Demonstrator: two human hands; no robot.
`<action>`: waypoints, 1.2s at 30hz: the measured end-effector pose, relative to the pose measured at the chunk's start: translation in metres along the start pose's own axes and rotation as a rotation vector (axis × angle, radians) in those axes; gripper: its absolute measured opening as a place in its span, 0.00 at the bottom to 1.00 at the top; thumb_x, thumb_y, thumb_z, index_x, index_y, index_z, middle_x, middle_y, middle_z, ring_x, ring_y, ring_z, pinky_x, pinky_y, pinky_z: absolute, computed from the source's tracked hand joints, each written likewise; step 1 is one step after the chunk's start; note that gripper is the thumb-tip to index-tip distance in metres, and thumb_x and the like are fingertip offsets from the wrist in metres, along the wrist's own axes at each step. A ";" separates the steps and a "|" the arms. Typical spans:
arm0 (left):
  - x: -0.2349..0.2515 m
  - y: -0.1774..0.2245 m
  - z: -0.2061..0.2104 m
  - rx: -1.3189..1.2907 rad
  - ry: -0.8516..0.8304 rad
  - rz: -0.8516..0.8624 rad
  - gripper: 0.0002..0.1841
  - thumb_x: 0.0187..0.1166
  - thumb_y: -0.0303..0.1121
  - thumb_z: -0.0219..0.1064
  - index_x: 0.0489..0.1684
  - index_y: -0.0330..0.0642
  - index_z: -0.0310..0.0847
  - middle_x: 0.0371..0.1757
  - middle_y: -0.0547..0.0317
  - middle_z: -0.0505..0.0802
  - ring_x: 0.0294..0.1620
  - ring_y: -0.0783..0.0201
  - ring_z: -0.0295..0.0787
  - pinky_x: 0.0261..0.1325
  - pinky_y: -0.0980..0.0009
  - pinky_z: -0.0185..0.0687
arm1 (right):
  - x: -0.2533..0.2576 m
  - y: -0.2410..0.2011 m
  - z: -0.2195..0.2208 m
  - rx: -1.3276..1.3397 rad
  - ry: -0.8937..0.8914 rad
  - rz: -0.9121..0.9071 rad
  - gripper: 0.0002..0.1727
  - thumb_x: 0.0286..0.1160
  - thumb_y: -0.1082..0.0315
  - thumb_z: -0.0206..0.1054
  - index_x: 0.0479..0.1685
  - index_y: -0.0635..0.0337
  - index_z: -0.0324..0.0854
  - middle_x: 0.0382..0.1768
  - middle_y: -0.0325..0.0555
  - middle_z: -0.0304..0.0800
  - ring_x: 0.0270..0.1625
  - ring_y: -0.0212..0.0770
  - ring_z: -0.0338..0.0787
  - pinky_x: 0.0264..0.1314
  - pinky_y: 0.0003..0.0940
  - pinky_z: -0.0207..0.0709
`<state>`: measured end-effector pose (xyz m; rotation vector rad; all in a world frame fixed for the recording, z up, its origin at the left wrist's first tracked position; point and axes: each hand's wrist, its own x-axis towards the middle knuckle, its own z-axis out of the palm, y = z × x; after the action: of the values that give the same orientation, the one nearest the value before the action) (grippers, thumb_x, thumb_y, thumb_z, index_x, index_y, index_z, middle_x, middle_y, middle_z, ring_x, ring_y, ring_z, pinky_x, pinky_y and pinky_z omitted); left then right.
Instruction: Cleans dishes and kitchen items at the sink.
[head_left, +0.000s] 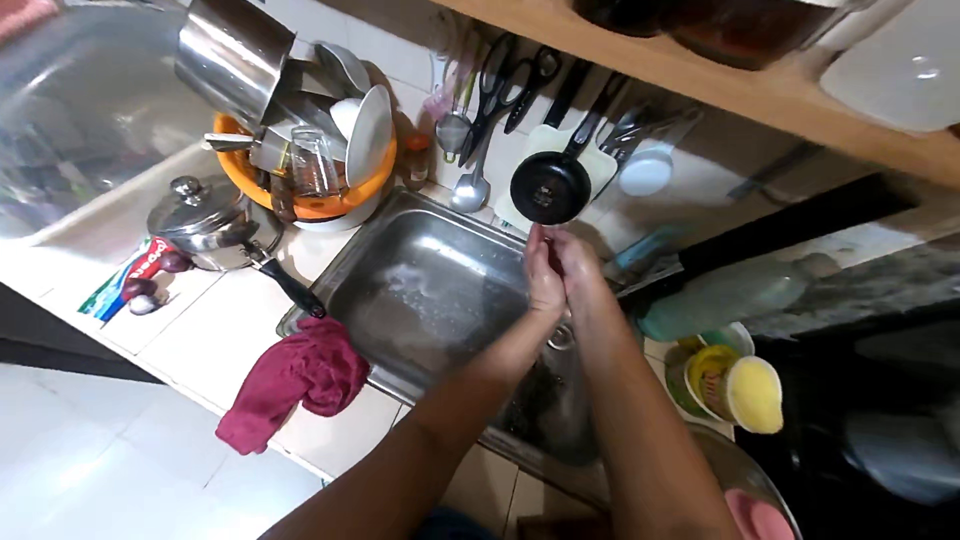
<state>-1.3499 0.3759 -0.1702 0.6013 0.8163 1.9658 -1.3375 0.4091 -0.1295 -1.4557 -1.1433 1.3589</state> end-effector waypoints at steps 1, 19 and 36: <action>-0.008 -0.013 0.004 -0.034 -0.024 -0.051 0.31 0.94 0.38 0.29 0.90 0.23 0.46 0.89 0.31 0.64 0.90 0.51 0.61 0.91 0.63 0.54 | -0.005 0.006 -0.014 0.070 0.051 0.027 0.21 0.94 0.59 0.49 0.63 0.65 0.81 0.49 0.45 0.88 0.47 0.31 0.85 0.54 0.30 0.77; -0.026 -0.036 0.027 -0.444 -0.026 -0.741 0.29 0.93 0.42 0.32 0.68 0.29 0.73 0.56 0.46 0.89 0.55 0.60 0.87 0.63 0.67 0.81 | -0.023 0.056 -0.080 0.474 0.352 -0.248 0.17 0.93 0.62 0.46 0.39 0.57 0.78 0.24 0.34 0.79 0.26 0.28 0.82 0.34 0.26 0.80; 0.018 0.093 -0.158 1.684 -1.176 -0.886 0.22 0.95 0.36 0.50 0.77 0.29 0.73 0.74 0.29 0.81 0.77 0.36 0.76 0.80 0.39 0.63 | -0.078 0.143 -0.103 -1.092 -0.544 0.222 0.23 0.90 0.64 0.59 0.76 0.68 0.76 0.70 0.73 0.81 0.74 0.69 0.80 0.76 0.68 0.67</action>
<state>-1.5178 0.3082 -0.2049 1.6365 1.3637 -0.3701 -1.2239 0.2997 -0.2393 -2.0305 -2.3745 1.3668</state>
